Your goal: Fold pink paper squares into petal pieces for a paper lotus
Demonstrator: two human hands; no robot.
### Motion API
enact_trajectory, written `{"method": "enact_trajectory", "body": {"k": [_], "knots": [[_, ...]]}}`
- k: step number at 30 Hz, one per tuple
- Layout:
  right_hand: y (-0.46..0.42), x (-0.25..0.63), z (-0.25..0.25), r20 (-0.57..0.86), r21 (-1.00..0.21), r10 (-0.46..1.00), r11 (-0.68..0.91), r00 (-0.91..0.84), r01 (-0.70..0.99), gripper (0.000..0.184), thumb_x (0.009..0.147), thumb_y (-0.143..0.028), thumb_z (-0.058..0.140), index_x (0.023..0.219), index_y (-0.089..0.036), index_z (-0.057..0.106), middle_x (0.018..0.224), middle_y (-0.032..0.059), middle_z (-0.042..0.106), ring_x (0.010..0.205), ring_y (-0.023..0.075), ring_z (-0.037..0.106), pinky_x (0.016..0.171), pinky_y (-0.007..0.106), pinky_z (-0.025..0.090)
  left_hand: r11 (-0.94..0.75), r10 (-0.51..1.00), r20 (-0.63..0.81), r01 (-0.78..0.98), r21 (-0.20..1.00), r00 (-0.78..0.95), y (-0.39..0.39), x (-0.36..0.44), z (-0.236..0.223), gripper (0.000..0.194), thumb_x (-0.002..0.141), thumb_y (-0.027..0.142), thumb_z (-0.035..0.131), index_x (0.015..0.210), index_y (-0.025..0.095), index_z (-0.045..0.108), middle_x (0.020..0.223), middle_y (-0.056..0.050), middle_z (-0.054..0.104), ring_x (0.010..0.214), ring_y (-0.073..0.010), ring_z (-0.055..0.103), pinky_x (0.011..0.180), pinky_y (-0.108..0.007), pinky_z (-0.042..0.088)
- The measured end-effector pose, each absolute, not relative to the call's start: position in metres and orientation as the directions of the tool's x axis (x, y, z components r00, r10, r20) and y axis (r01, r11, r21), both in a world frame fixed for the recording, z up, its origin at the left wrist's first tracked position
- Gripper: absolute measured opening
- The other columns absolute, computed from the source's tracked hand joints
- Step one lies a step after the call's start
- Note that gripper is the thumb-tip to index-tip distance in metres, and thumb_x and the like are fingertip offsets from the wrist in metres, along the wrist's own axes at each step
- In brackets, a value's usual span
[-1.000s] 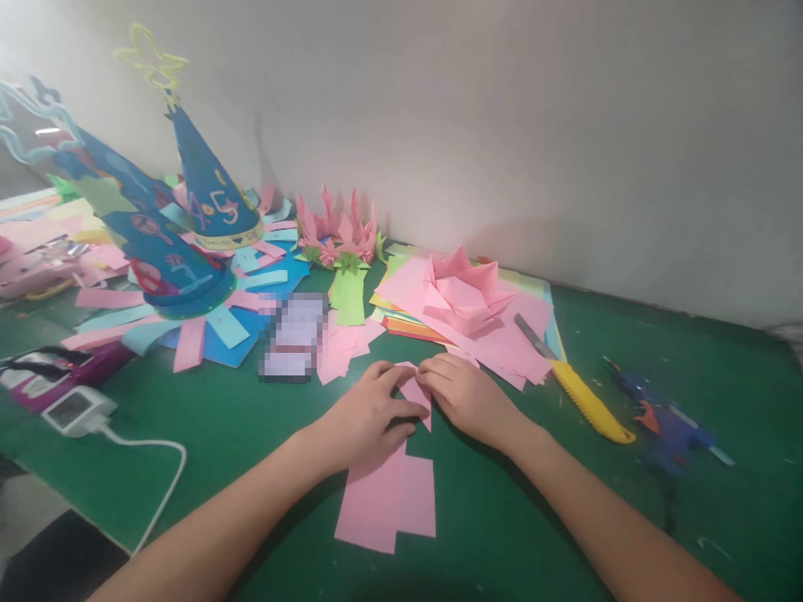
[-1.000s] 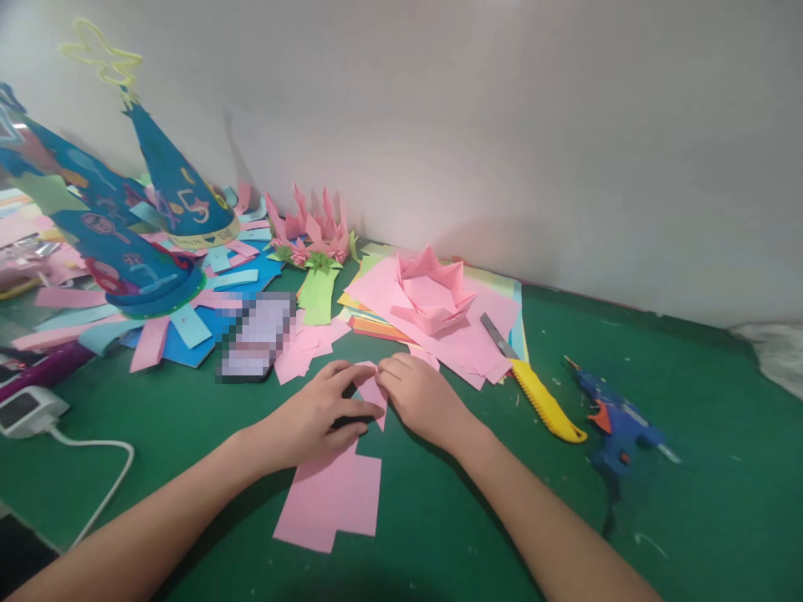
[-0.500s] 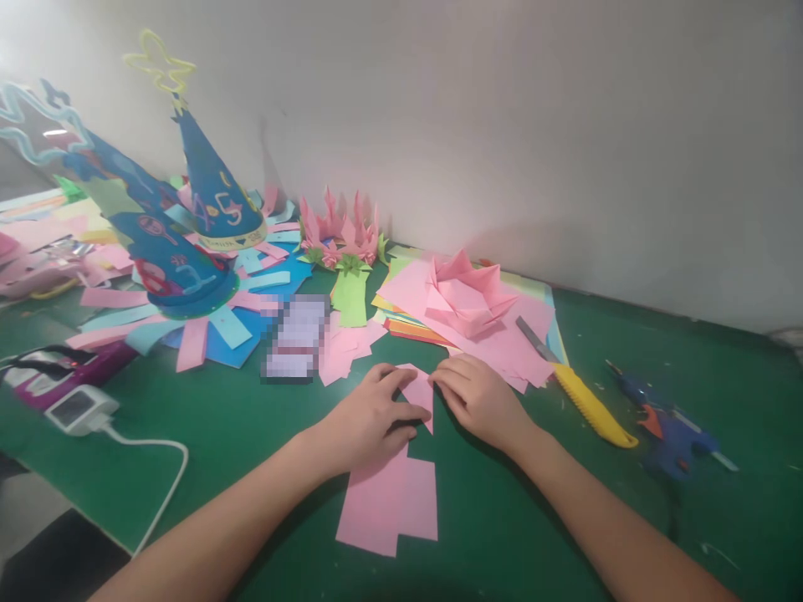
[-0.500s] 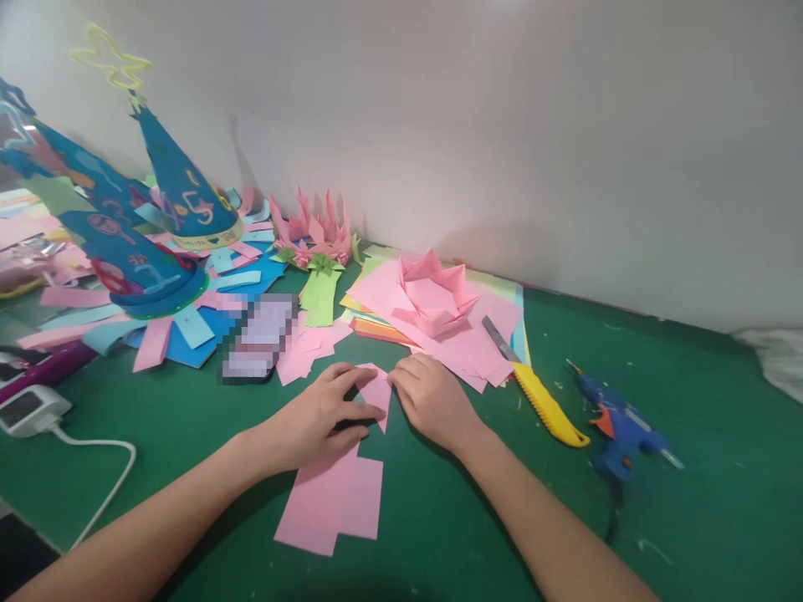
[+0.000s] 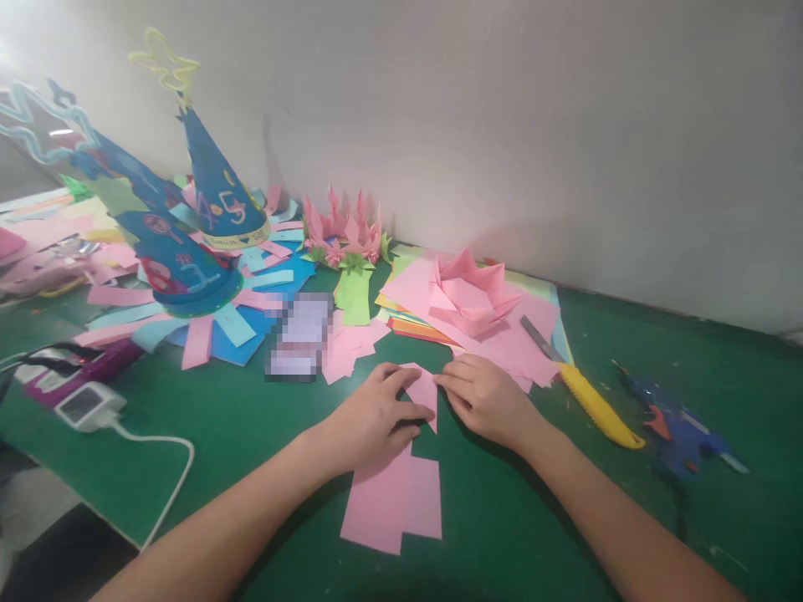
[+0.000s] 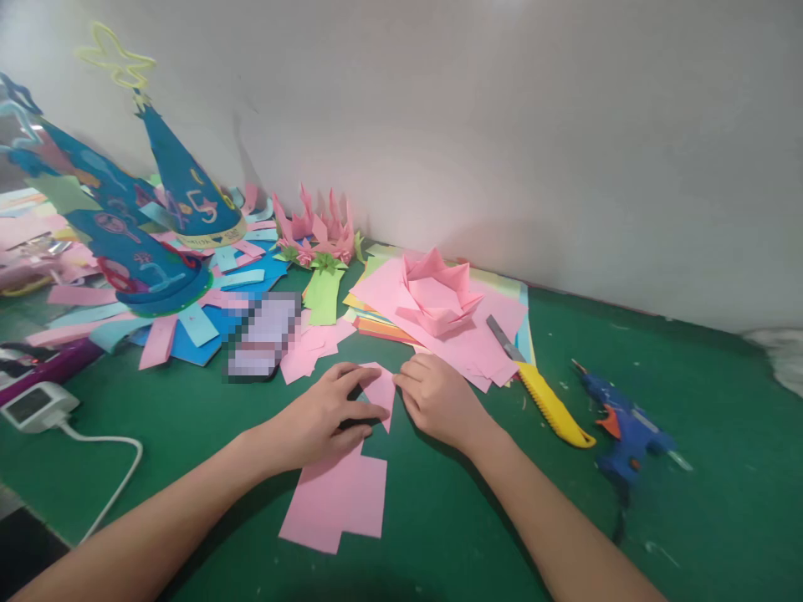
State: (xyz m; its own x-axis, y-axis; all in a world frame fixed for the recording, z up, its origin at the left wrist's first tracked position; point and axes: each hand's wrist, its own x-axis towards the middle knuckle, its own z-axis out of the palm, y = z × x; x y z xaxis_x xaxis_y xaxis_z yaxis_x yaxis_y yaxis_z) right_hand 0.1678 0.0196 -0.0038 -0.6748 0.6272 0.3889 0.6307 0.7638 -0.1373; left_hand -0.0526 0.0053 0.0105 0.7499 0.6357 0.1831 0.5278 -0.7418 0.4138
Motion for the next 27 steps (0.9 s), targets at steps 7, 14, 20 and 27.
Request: {"method": "enact_trajectory", "body": {"k": [7,14,20,27], "knots": [[0.018,0.169,0.0,0.444,-0.135,0.635,0.745,-0.632,0.654,0.022,0.084,-0.008,0.045,0.084,-0.014,0.066,0.078,0.0096,0.063,0.078,0.0213,0.054,0.072,0.037,0.047,-0.741,0.638,0.201,0.522,0.423,0.743,0.006,-0.053,0.009,0.023,0.085,0.021,0.054,0.1,0.027,0.07,0.126,-0.009,0.048,0.113,-0.0279,0.041,0.095,-0.045,0.042],[0.019,0.159,-0.003,0.355,-0.216,0.687,0.72,-0.634,0.66,0.027,0.092,-0.013,0.038,0.094,-0.015,0.065,0.082,0.0087,0.063,0.077,0.0198,0.052,0.072,0.037,0.044,-0.75,0.627,0.199,0.513,0.417,0.753,0.006,-0.052,0.013,0.022,0.085,0.019,0.054,0.099,0.026,0.071,0.116,-0.009,0.052,0.11,-0.0271,0.042,0.094,-0.044,0.042],[0.021,0.151,-0.008,0.334,-0.224,0.706,0.703,-0.625,0.675,0.029,0.094,-0.015,0.035,0.104,-0.014,0.062,0.09,0.0106,0.063,0.083,0.0212,0.052,0.074,0.037,0.042,-0.755,0.618,0.188,0.51,0.412,0.763,0.006,-0.051,0.014,0.022,0.085,0.019,0.054,0.099,0.025,0.07,0.115,-0.009,0.052,0.11,-0.027,0.042,0.095,-0.044,0.041],[0.022,0.145,-0.007,0.291,-0.279,0.774,0.632,-0.563,0.723,0.028,0.094,-0.018,0.037,0.108,-0.014,0.061,0.094,0.0095,0.061,0.086,0.0216,0.053,0.078,0.038,0.042,-0.749,0.627,0.198,0.512,0.422,0.754,0.005,-0.051,0.014,0.021,0.085,0.019,0.055,0.097,0.026,0.071,0.114,-0.008,0.053,0.109,-0.0258,0.042,0.095,-0.042,0.042]]}}
